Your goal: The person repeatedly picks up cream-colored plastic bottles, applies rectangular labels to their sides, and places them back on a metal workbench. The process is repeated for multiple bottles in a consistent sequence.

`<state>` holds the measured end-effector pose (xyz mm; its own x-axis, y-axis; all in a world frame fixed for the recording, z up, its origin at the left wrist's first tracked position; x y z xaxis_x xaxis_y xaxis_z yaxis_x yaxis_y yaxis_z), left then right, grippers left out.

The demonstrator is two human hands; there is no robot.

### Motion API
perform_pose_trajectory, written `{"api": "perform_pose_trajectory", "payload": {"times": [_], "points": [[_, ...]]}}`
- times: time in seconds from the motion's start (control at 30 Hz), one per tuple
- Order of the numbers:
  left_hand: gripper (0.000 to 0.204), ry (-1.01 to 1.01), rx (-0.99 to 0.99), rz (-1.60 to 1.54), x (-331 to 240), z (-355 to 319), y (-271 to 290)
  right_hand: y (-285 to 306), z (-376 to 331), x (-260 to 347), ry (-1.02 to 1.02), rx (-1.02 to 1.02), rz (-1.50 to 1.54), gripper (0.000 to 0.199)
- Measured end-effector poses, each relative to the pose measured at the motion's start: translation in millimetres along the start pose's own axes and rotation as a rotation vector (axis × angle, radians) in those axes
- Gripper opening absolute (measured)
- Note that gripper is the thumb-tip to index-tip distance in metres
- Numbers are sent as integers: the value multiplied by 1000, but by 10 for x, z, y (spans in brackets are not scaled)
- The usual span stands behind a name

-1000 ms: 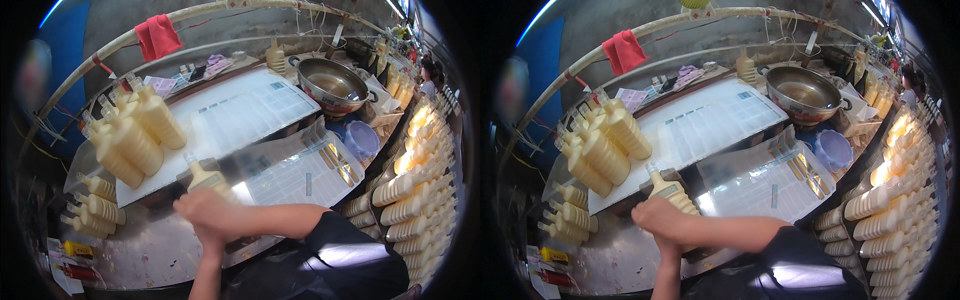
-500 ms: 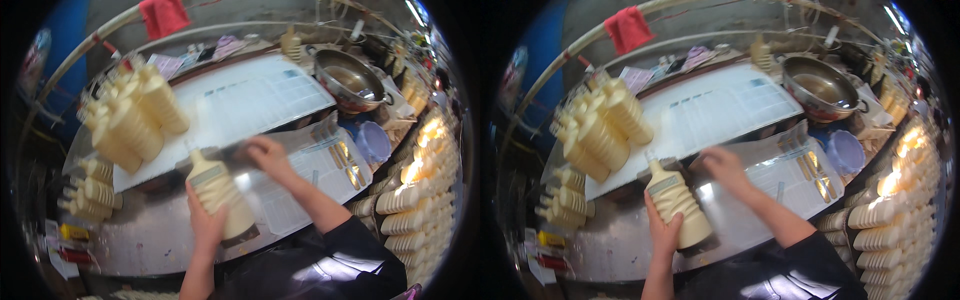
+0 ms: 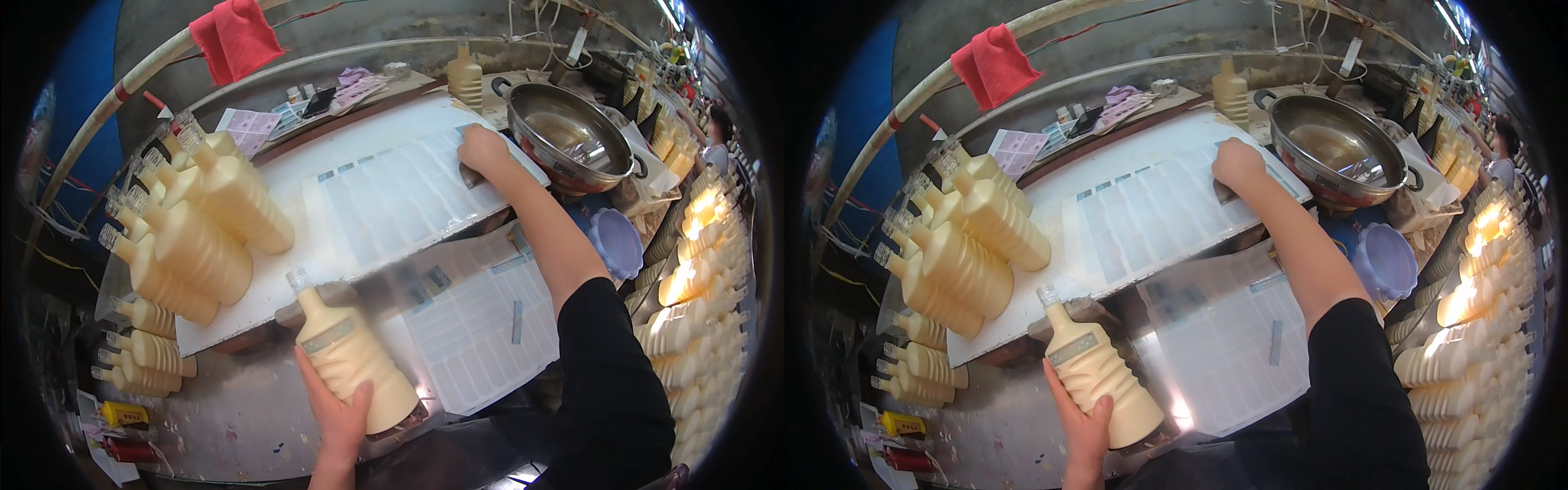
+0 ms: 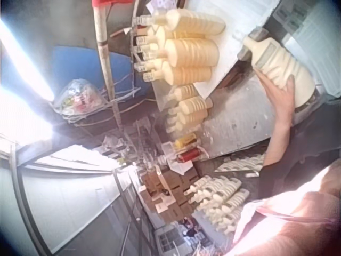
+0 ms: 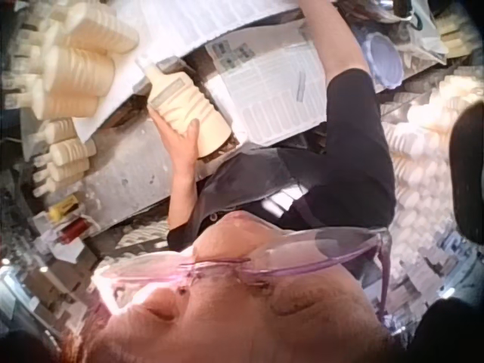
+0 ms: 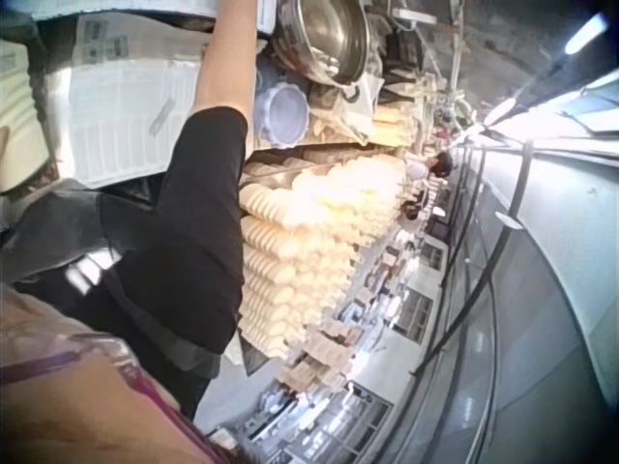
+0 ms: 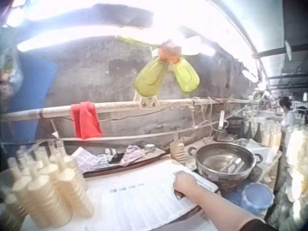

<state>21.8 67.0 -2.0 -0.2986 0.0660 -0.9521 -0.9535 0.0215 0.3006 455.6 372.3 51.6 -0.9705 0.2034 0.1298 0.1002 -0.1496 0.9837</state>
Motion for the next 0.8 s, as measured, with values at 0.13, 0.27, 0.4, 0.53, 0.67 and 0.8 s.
{"api": "perform_pose_trajectory", "payload": {"times": [0.13,0.27,0.4,0.53,0.67,0.8], "points": [[113,-1,5,17,-7,1,5,-153,149,85,64,206,-117,28],[113,3,-28,19,-3,-38,26,-116,-425,522,382,180,36,28],[111,10,-31,-9,-58,-20,15,132,-641,311,275,33,106,31],[108,-14,-40,55,-36,-13,45,6,6,-97,110,-9,29,30],[106,20,12,-3,-67,3,-28,-120,205,-37,127,142,-60,28],[107,-3,-35,34,-64,-28,16,-160,-377,581,349,148,-41,26]]}}
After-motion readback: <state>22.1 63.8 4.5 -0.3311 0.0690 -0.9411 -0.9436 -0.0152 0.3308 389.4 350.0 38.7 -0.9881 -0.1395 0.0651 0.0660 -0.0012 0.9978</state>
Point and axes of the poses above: each hand's wrist, its own z-axis towards the middle knuckle, its own y-axis out of the back of the hand, x = y × z, the point moved 10 cm from there along z, towards the middle knuckle, and after that the axes turned 8 degrees about x, right-handed, at the moved point
